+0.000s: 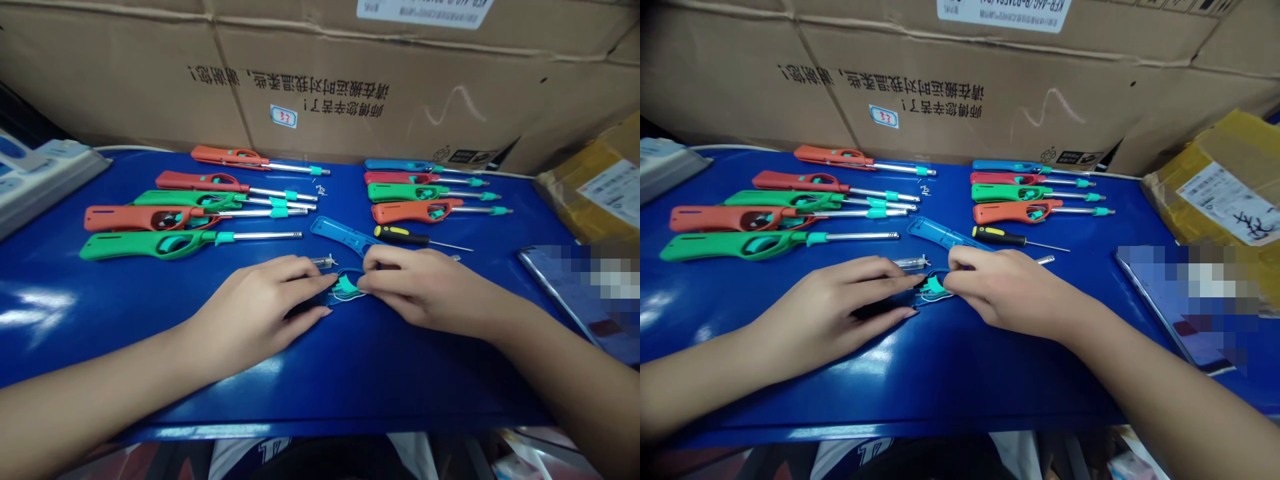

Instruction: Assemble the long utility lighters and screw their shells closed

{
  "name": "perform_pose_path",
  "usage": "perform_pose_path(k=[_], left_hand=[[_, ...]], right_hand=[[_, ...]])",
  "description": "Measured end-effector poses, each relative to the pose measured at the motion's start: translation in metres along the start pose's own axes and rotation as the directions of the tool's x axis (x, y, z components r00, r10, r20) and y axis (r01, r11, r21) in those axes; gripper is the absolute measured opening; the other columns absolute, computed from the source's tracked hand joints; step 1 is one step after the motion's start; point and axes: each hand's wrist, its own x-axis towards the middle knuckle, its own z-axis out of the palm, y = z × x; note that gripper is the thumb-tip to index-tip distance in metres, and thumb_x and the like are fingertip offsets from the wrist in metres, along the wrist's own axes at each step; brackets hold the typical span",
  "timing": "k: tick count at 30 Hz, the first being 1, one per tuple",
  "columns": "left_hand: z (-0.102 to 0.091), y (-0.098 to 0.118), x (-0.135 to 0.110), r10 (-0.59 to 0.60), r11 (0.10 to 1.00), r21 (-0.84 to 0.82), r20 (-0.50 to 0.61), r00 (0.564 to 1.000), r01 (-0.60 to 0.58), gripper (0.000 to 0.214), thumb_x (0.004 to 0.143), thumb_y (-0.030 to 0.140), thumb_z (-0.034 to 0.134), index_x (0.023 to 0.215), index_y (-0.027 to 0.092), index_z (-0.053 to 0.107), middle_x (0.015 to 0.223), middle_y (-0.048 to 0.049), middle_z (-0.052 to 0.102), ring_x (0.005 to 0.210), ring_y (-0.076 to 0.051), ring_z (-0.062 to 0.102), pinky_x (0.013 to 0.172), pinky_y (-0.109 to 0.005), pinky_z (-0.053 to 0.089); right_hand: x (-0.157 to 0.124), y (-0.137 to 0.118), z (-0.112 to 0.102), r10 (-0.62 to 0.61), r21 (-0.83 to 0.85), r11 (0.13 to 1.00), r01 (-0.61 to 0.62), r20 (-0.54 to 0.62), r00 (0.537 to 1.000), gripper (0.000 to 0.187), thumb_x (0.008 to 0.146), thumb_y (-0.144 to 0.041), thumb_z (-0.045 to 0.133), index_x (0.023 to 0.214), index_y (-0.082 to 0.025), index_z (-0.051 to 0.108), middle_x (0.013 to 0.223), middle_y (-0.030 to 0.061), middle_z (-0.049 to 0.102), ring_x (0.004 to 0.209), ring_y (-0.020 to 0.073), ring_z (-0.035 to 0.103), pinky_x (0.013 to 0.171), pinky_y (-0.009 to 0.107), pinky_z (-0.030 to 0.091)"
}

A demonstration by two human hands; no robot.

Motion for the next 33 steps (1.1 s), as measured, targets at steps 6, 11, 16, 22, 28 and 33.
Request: perform_pose_path(k=[6, 11, 16, 22, 28, 33], left_hand=[[-0.001, 0.005, 0.001, 0.054, 0.981, 0.181, 0.089, 0.995, -0.069, 0.040, 0.102, 0.025, 0.047, 0.140, 0.020, 0.058, 0.114, -0.0106, 0.061, 0.093, -0.023, 0.065, 0.071, -0.036, 0.058], [-0.001, 0.005, 0.001, 0.059, 0.979, 0.189, 0.086, 0.994, -0.075, 0.040, 0.103, 0.026, 0.046, 0.140, 0.019, 0.059, 0.114, -0.0110, 0.061, 0.094, -0.024, 0.064, 0.072, -0.036, 0.059], [-0.001, 0.005, 0.001, 0.058, 0.981, 0.181, 0.088, 0.994, -0.073, 0.039, 0.103, 0.026, 0.046, 0.140, 0.021, 0.058, 0.117, -0.0110, 0.061, 0.098, -0.024, 0.064, 0.074, -0.036, 0.059], [-0.001, 0.006, 0.000, 0.056, 0.979, 0.192, 0.102, 0.993, -0.075, 0.039, 0.103, 0.026, 0.047, 0.139, 0.021, 0.059, 0.116, -0.0110, 0.062, 0.097, -0.025, 0.064, 0.075, -0.037, 0.059], [0.000, 0.003, -0.001, 0.054, 0.984, 0.166, 0.075, 0.996, -0.066, 0.039, 0.102, 0.026, 0.047, 0.139, 0.022, 0.059, 0.116, -0.0106, 0.062, 0.096, -0.023, 0.064, 0.075, -0.036, 0.058], [0.002, 0.003, -0.002, 0.043, 0.987, 0.149, 0.074, 0.996, -0.054, 0.039, 0.102, 0.026, 0.047, 0.139, 0.022, 0.059, 0.119, -0.0106, 0.062, 0.098, -0.024, 0.064, 0.077, -0.037, 0.059]], right_hand=[[0.001, -0.003, -0.001, 0.055, 0.199, 0.979, -0.042, -0.062, 0.997, 0.018, 0.101, -0.022, 0.051, 0.104, -0.021, 0.069, 0.105, 0.0037, 0.063, 0.088, 0.0141, 0.061, 0.077, 0.026, 0.044], [-0.001, -0.008, -0.005, 0.099, 0.094, 0.990, -0.103, 0.040, 0.994, 0.011, 0.096, -0.026, 0.059, 0.105, -0.021, 0.060, 0.104, 0.0023, 0.062, 0.085, 0.0156, 0.058, 0.069, 0.028, 0.041], [-0.002, -0.008, -0.007, 0.143, 0.128, 0.980, -0.151, 0.069, 0.987, 0.005, 0.098, -0.024, 0.056, 0.102, -0.023, 0.057, 0.099, 0.0005, 0.060, 0.084, 0.0146, 0.056, 0.069, 0.027, 0.040], [-0.006, -0.006, -0.013, 0.177, 0.119, 0.976, -0.183, 0.059, 0.983, 0.006, 0.098, -0.025, 0.054, 0.101, -0.023, 0.059, 0.106, 0.0021, 0.059, 0.088, 0.0151, 0.056, 0.071, 0.028, 0.041], [-0.006, -0.003, -0.013, 0.179, 0.116, 0.974, -0.192, 0.112, 0.977, 0.006, 0.095, -0.023, 0.058, 0.101, -0.023, 0.058, 0.103, 0.0014, 0.060, 0.084, 0.0151, 0.056, 0.067, 0.028, 0.040], [-0.006, -0.006, -0.014, 0.212, 0.098, 0.969, -0.226, 0.135, 0.968, 0.003, 0.096, -0.023, 0.056, 0.100, -0.023, 0.057, 0.103, 0.0011, 0.059, 0.083, 0.0155, 0.056, 0.067, 0.029, 0.039]])
